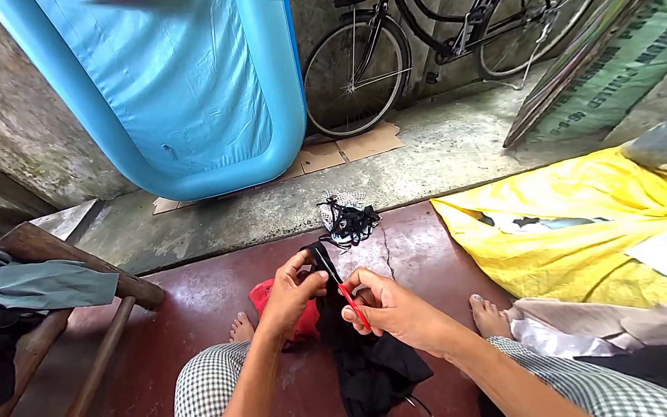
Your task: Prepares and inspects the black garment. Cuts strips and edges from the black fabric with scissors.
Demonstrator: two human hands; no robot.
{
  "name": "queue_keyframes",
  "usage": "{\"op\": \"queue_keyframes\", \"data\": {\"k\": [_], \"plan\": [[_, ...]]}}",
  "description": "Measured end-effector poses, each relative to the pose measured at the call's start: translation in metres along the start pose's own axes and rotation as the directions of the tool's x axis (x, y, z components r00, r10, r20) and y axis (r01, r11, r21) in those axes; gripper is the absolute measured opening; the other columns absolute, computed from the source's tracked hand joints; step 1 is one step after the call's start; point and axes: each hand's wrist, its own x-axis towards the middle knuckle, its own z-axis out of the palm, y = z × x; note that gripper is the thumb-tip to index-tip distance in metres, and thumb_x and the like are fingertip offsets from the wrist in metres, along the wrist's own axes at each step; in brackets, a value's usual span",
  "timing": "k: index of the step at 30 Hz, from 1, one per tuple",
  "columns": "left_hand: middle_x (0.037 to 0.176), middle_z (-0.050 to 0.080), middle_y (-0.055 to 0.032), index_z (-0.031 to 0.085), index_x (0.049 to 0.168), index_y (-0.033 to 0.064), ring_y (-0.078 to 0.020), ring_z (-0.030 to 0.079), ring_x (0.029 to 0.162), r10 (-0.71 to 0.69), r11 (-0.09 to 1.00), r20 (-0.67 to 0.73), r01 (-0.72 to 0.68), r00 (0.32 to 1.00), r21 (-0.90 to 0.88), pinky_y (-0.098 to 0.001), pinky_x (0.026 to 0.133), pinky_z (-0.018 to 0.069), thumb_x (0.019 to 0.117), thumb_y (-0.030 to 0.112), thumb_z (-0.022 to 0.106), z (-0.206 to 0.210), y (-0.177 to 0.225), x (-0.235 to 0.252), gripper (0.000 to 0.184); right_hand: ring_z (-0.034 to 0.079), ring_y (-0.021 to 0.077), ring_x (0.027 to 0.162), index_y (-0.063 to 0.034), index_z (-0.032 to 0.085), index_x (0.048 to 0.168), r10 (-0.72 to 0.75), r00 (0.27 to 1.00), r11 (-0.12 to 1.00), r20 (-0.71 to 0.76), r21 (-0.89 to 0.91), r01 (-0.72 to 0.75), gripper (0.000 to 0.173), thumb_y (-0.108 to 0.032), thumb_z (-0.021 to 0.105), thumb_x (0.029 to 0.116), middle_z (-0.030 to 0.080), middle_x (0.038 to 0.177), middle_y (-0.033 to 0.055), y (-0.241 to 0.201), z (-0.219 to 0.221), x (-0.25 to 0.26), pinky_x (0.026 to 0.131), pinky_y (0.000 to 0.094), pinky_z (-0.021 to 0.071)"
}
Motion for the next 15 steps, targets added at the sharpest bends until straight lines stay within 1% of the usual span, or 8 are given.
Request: {"op": "queue_keyframes", "data": {"k": [2, 3, 6, 9, 11, 12, 13, 15], "plan": [[0.098, 0.066, -0.0093, 0.067, 0.115, 0.0068, -0.017, 0.065, 0.077, -0.031, 0.997, -0.072, 0.026, 0.997, -0.079, -0.0367, 0.076, 0.0587, 0.0998, 0.015, 0.057, 0.0, 0.002, 0.003, 0.02, 0.066, 0.0151, 0.066, -0.0149, 0.059, 0.118, 0.001, 1.0, 0.999, 0.004, -0.052, -0.001, 0.037, -0.027, 0.077, 0.089, 0.068, 0.079, 0.0065, 0.003, 0.001, 0.0, 0.059, 0.0274, 0.0547], [0.093, 0.066, -0.0086, 0.067, 0.113, 0.0066, -0.0155, 0.065, 0.075, -0.059, 0.99, -0.099, 0.046, 0.993, -0.133, -0.0351, 0.075, 0.0582, 0.1026, 0.019, 0.054, 0.0, 0.002, 0.003, 0.021, 0.066, 0.0148, 0.065, -0.0155, 0.059, 0.118, 0.003, 1.0, 0.996, 0.004, -0.085, -0.003, 0.036, -0.028, 0.077, 0.0894, 0.068, 0.079, 0.006, 0.005, 0.001, 0.0, 0.058, 0.0271, 0.0544], [0.092, 0.067, -0.0053, 0.068, 0.105, 0.0107, -0.0137, 0.065, 0.076, -0.176, 0.95, -0.174, 0.121, 0.969, -0.286, -0.0324, 0.073, 0.058, 0.104, 0.032, 0.055, 0.005, 0.002, 0.001, 0.025, 0.065, 0.0139, 0.064, -0.0176, 0.06, 0.117, 0.011, 1.0, 0.985, 0.007, -0.174, -0.01, 0.035, -0.03, 0.077, 0.0894, 0.068, 0.079, 0.0043, 0.009, 0.001, -0.002, 0.056, 0.0263, 0.0526], [0.087, 0.065, -0.0031, 0.067, 0.099, 0.0126, -0.0118, 0.063, 0.071, -0.274, 0.914, -0.212, 0.185, 0.938, -0.361, -0.0283, 0.066, 0.0562, 0.1018, 0.035, 0.059, 0.008, 0.002, 0.003, 0.024, 0.064, 0.0114, 0.064, -0.0221, 0.061, 0.117, -0.014, 1.0, 0.941, -0.001, -0.338, 0.013, 0.035, -0.035, 0.078, 0.0886, 0.068, 0.078, -0.0003, 0.012, -0.001, -0.003, 0.056, 0.0269, 0.0522], [0.082, 0.065, -0.0016, 0.068, 0.096, 0.0141, -0.0082, 0.06, 0.065, -0.308, 0.91, -0.232, 0.214, 0.923, -0.355, -0.0225, 0.056, 0.0503, 0.0997, 0.033, 0.062, 0.008, 0.0, 0.005, 0.02, 0.066, 0.0097, 0.069, -0.0239, 0.06, 0.116, -0.014, 1.0, 0.885, -0.011, -0.465, 0.007, 0.034, -0.037, 0.077, 0.0895, 0.068, 0.081, -0.0033, 0.011, -0.001, -0.004, 0.062, 0.0288, 0.0555], [0.081, 0.064, -0.0019, 0.068, 0.095, 0.0136, -0.0072, 0.058, 0.062, -0.306, 0.915, -0.252, 0.209, 0.918, -0.346, -0.0211, 0.053, 0.0478, 0.0986, 0.029, 0.064, 0.008, -0.001, 0.004, 0.016, 0.066, 0.009, 0.07, -0.0242, 0.06, 0.116, -0.01, 1.0, 0.849, -0.021, -0.528, -0.002, 0.033, -0.037, 0.077, 0.0903, 0.068, 0.081, -0.0043, 0.01, 0.0, -0.006, 0.063, 0.0294, 0.0562], [0.08, 0.064, -0.0023, 0.067, 0.095, 0.0127, -0.0068, 0.057, 0.061, -0.284, 0.928, -0.281, 0.189, 0.916, -0.322, -0.0209, 0.053, 0.0471, 0.0979, 0.024, 0.066, 0.009, -0.002, 0.004, 0.012, 0.065, 0.0091, 0.07, -0.0243, 0.059, 0.117, -0.005, 0.999, 0.812, -0.033, -0.584, -0.015, 0.033, -0.038, 0.076, 0.0914, 0.067, 0.08, -0.0046, 0.009, 0.001, -0.006, 0.063, 0.0307, 0.0559], [0.084, 0.067, -0.003, 0.068, 0.097, 0.0114, -0.0081, 0.061, 0.066, -0.183, 0.974, -0.337, 0.125, 0.924, -0.187, -0.0232, 0.058, 0.0512, 0.0977, 0.021, 0.067, 0.011, -0.003, 0.0, 0.01, 0.065, 0.0104, 0.069, -0.024, 0.059, 0.119, 0.002, 0.998, 0.758, -0.059, -0.651, -0.04, 0.032, -0.037, 0.074, 0.0931, 0.066, 0.079, -0.0041, 0.008, 0.001, -0.007, 0.064, 0.0339, 0.0558]]}}
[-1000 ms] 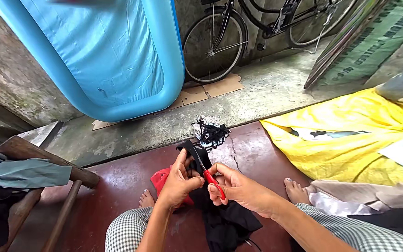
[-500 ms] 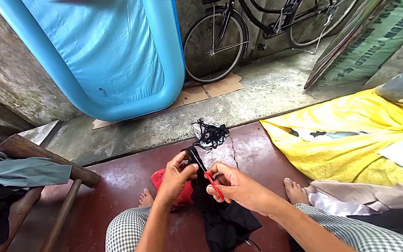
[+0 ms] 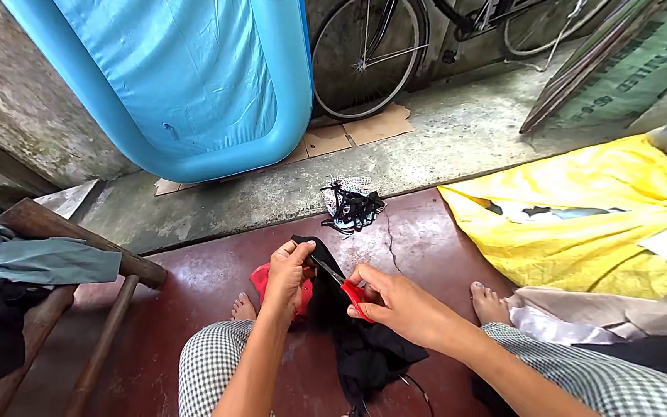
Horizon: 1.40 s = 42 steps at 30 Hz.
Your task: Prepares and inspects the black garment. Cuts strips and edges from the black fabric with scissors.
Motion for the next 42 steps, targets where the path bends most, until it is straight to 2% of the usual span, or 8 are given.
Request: {"op": "queue_keyframes", "data": {"k": [4, 7, 9, 14, 22, 30, 37, 42], "plan": [[0.092, 0.072, -0.0064, 0.067, 0.115, 0.0126, -0.0157, 0.066, 0.072, 0.276, 0.924, -0.006, -0.264, 0.961, 0.278, -0.0338, 0.064, 0.0558, 0.0976, 0.026, 0.071, -0.003, -0.006, -0.007, 0.022, 0.063, 0.0114, 0.067, -0.0236, 0.059, 0.117, 0.006, 0.999, 0.997, -0.036, -0.071, -0.009, 0.03, -0.035, 0.074, 0.0934, 0.064, 0.077, -0.0042, 0.001, 0.0, 0.001, 0.062, 0.0358, 0.0553], [0.089, 0.069, -0.0086, 0.048, 0.146, 0.0248, -0.0161, 0.064, 0.066, 0.305, 0.923, -0.022, -0.29, 0.952, 0.253, -0.0348, 0.064, 0.0575, 0.0963, 0.018, 0.072, -0.002, -0.007, -0.006, 0.055, 0.063, 0.0099, 0.068, -0.0239, 0.059, 0.117, 0.005, 0.999, 0.999, -0.037, -0.045, -0.007, 0.03, -0.035, 0.074, 0.0933, 0.064, 0.077, -0.0053, 0.0, 0.0, 0.002, 0.062, 0.034, 0.0553], [0.086, 0.066, -0.0093, 0.037, 0.153, 0.0329, -0.0144, 0.061, 0.061, 0.329, 0.92, -0.002, -0.32, 0.944, 0.225, -0.0317, 0.06, 0.0565, 0.0963, 0.012, 0.07, -0.003, -0.005, -0.005, 0.069, 0.065, 0.0085, 0.069, -0.0242, 0.059, 0.116, 0.0, 0.999, 1.0, -0.034, 0.019, 0.001, 0.029, -0.035, 0.075, 0.093, 0.066, 0.078, -0.006, 0.001, 0.001, 0.003, 0.063, 0.0318, 0.0563], [0.116, 0.069, -0.0077, 0.065, 0.133, 0.0169, -0.0193, 0.07, 0.085, 0.468, 0.84, 0.105, -0.478, 0.878, 0.255, -0.0372, 0.075, 0.0617, 0.1031, 0.013, 0.06, -0.003, -0.002, -0.008, 0.031, 0.065, 0.0107, 0.065, -0.0225, 0.062, 0.115, -0.009, 1.0, 0.965, 0.01, 0.263, 0.006, 0.031, -0.034, 0.076, 0.0906, 0.069, 0.079, -0.0022, 0.003, 0.0, 0.005, 0.057, 0.0287, 0.0543], [0.123, 0.065, -0.0095, 0.058, 0.145, 0.0227, -0.0202, 0.066, 0.082, 0.419, 0.857, 0.243, -0.469, 0.875, 0.215, -0.0354, 0.069, 0.0601, 0.0907, 0.0, 0.068, -0.01, 0.008, -0.012, 0.06, 0.065, 0.0141, 0.064, -0.0167, 0.06, 0.116, -0.005, 0.998, 0.874, 0.055, 0.486, -0.023, 0.029, -0.023, 0.074, 0.0912, 0.069, 0.079, 0.0049, -0.005, -0.002, 0.005, 0.056, 0.0259, 0.052], [0.134, 0.061, -0.0065, 0.051, 0.151, 0.0297, -0.0211, 0.067, 0.078, 0.359, 0.86, 0.342, -0.45, 0.868, 0.24, -0.0338, 0.063, 0.0598, 0.0864, -0.007, 0.07, -0.012, 0.021, -0.017, 0.077, 0.065, 0.0141, 0.069, -0.0163, 0.057, 0.123, -0.097, 0.984, 0.82, 0.15, 0.572, -0.006, 0.043, -0.035, 0.076, 0.0891, 0.066, 0.081, 0.0047, -0.002, -0.005, 0.004, 0.063, 0.0277, 0.0548], [0.133, 0.061, -0.0088, 0.047, 0.154, 0.0306, -0.0209, 0.066, 0.075, 0.367, 0.863, 0.385, -0.465, 0.847, 0.2, -0.0331, 0.06, 0.0594, 0.0869, -0.005, 0.07, -0.016, 0.024, -0.017, 0.079, 0.065, 0.0136, 0.066, -0.0142, 0.058, 0.119, -0.105, 0.987, 0.757, 0.123, 0.653, -0.001, 0.035, -0.025, 0.074, 0.0907, 0.067, 0.079, 0.0073, -0.009, -0.002, 0.003, 0.06, 0.0248, 0.0538], [0.133, 0.06, -0.0085, 0.047, 0.154, 0.0298, -0.0199, 0.066, 0.077, 0.355, 0.88, 0.398, -0.446, 0.846, 0.163, -0.0329, 0.064, 0.0599, 0.0866, -0.008, 0.069, -0.016, 0.024, -0.02, 0.08, 0.069, 0.0154, 0.075, -0.0143, 0.057, 0.123, -0.127, 0.981, 0.7, 0.146, 0.714, -0.016, 0.037, -0.025, 0.073, 0.0914, 0.068, 0.085, 0.0071, -0.013, -0.001, 0.001, 0.069, 0.0283, 0.0587]]}}
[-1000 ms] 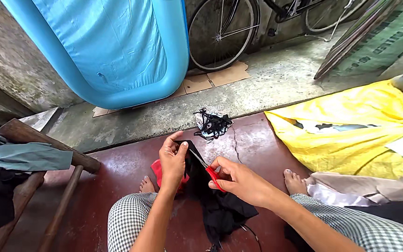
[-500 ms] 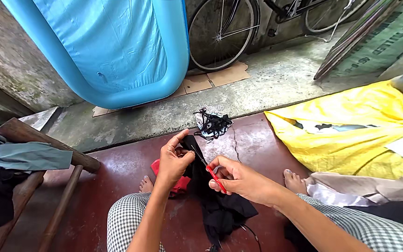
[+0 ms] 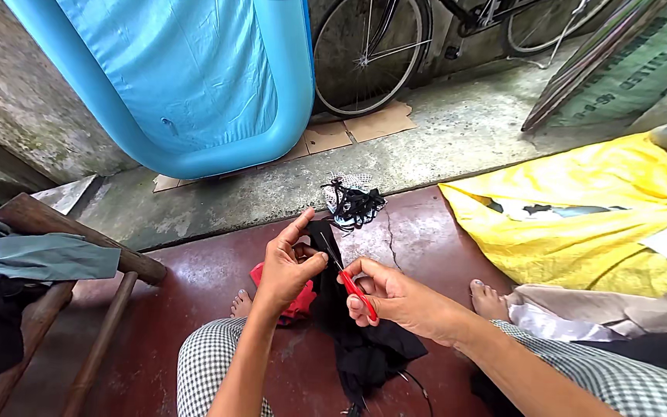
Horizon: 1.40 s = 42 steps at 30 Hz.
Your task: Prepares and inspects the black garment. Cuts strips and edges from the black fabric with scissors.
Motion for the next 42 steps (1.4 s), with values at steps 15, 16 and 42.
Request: {"op": "queue_keyframes", "data": {"k": [15, 16, 42], "plan": [[0.145, 0.052, -0.0066, 0.04, 0.158, 0.0297, -0.0193, 0.066, 0.075, -0.009, 0.999, 0.052, 0.011, 0.999, -0.051, -0.032, 0.064, 0.0602, 0.0805, -0.014, 0.072, 0.008, -0.003, -0.001, 0.095, 0.066, 0.0135, 0.072, -0.0157, 0.056, 0.124, -0.046, 0.999, 0.999, -0.021, -0.021, 0.045, 0.04, -0.027, 0.074, 0.0903, 0.066, 0.083, 0.0059, -0.001, -0.003, 0.0, 0.067, 0.0268, 0.0565], [0.145, 0.052, -0.0071, 0.039, 0.159, 0.0301, -0.0195, 0.066, 0.075, -0.016, 0.999, 0.051, 0.019, 0.999, -0.051, -0.0322, 0.064, 0.0602, 0.0805, -0.014, 0.072, 0.008, -0.003, -0.001, 0.096, 0.066, 0.0141, 0.071, -0.0153, 0.057, 0.124, -0.044, 0.998, 0.999, -0.035, -0.023, 0.043, 0.039, -0.025, 0.074, 0.0902, 0.066, 0.082, 0.0065, -0.001, -0.003, 0.0, 0.066, 0.0272, 0.057], [0.153, 0.042, -0.0064, 0.024, 0.163, 0.037, -0.0175, 0.065, 0.073, -0.069, 0.986, 0.213, 0.099, 0.975, -0.136, -0.0324, 0.066, 0.0609, 0.0759, -0.014, 0.075, 0.013, -0.007, -0.001, 0.113, 0.069, 0.0161, 0.074, -0.0144, 0.057, 0.124, -0.017, 1.0, 1.0, 0.026, -0.012, 0.018, 0.036, -0.023, 0.07, 0.0919, 0.068, 0.085, 0.0086, -0.017, -0.019, -0.006, 0.07, 0.0285, 0.0588]]}}
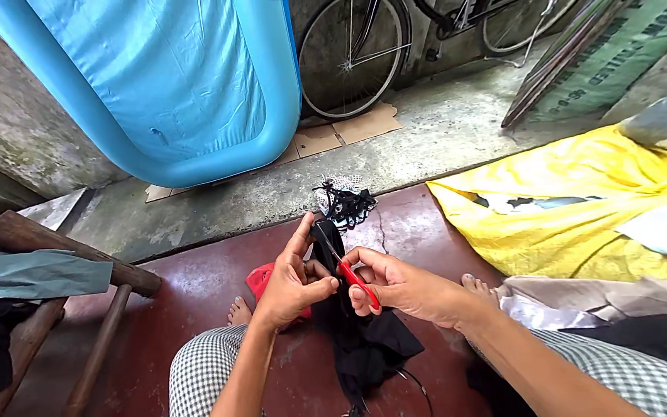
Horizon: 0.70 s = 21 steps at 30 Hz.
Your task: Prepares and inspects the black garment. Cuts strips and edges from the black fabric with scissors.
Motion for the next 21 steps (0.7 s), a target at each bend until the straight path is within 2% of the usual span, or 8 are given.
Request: {"op": "queue_keyframes", "data": {"k": [3, 9, 15, 21], "plan": [[0.154, 0.042, -0.0063, 0.023, 0.163, 0.0382, -0.0177, 0.066, 0.075, -0.014, 1.0, 0.019, 0.014, 1.0, -0.015, -0.0328, 0.067, 0.0611, 0.0768, -0.013, 0.075, 0.001, -0.002, 0.0, 0.112, 0.068, 0.0151, 0.075, -0.0145, 0.056, 0.123, 0.006, 0.999, 1.0, 0.033, -0.006, -0.006, 0.036, -0.023, 0.071, 0.0917, 0.068, 0.086, 0.0081, -0.001, -0.006, 0.0, 0.071, 0.0278, 0.0586], [0.151, 0.045, -0.0057, 0.025, 0.161, 0.0394, -0.0189, 0.067, 0.079, -0.047, 0.995, 0.025, 0.049, 0.999, -0.083, -0.0356, 0.07, 0.0618, 0.0755, -0.011, 0.076, 0.002, -0.006, 0.002, 0.112, 0.067, 0.0149, 0.073, -0.0121, 0.058, 0.123, 0.012, 1.0, 0.999, 0.022, -0.039, -0.011, 0.036, -0.014, 0.069, 0.0893, 0.067, 0.084, 0.0084, -0.007, -0.012, -0.001, 0.07, 0.0285, 0.0587], [0.153, 0.044, -0.0046, 0.028, 0.161, 0.0373, -0.0201, 0.069, 0.084, -0.061, 0.994, 0.065, 0.067, 0.996, -0.088, -0.0372, 0.075, 0.0625, 0.076, -0.011, 0.076, 0.002, -0.01, 0.002, 0.109, 0.068, 0.0153, 0.074, -0.0131, 0.057, 0.124, 0.023, 0.998, 0.997, 0.055, -0.068, -0.019, 0.037, -0.018, 0.071, 0.0902, 0.068, 0.086, 0.0086, -0.01, -0.015, -0.003, 0.071, 0.0283, 0.0587], [0.151, 0.047, -0.0044, 0.032, 0.16, 0.0346, -0.0188, 0.068, 0.085, -0.066, 0.993, 0.081, 0.073, 0.995, -0.093, -0.0362, 0.073, 0.062, 0.077, -0.007, 0.077, 0.0, -0.011, 0.002, 0.103, 0.067, 0.0154, 0.068, -0.0077, 0.058, 0.119, 0.071, 0.997, 0.988, -0.013, -0.138, -0.072, 0.029, -0.007, 0.066, 0.0915, 0.066, 0.078, 0.0076, -0.03, -0.01, -0.009, 0.065, 0.0275, 0.0578]]}}
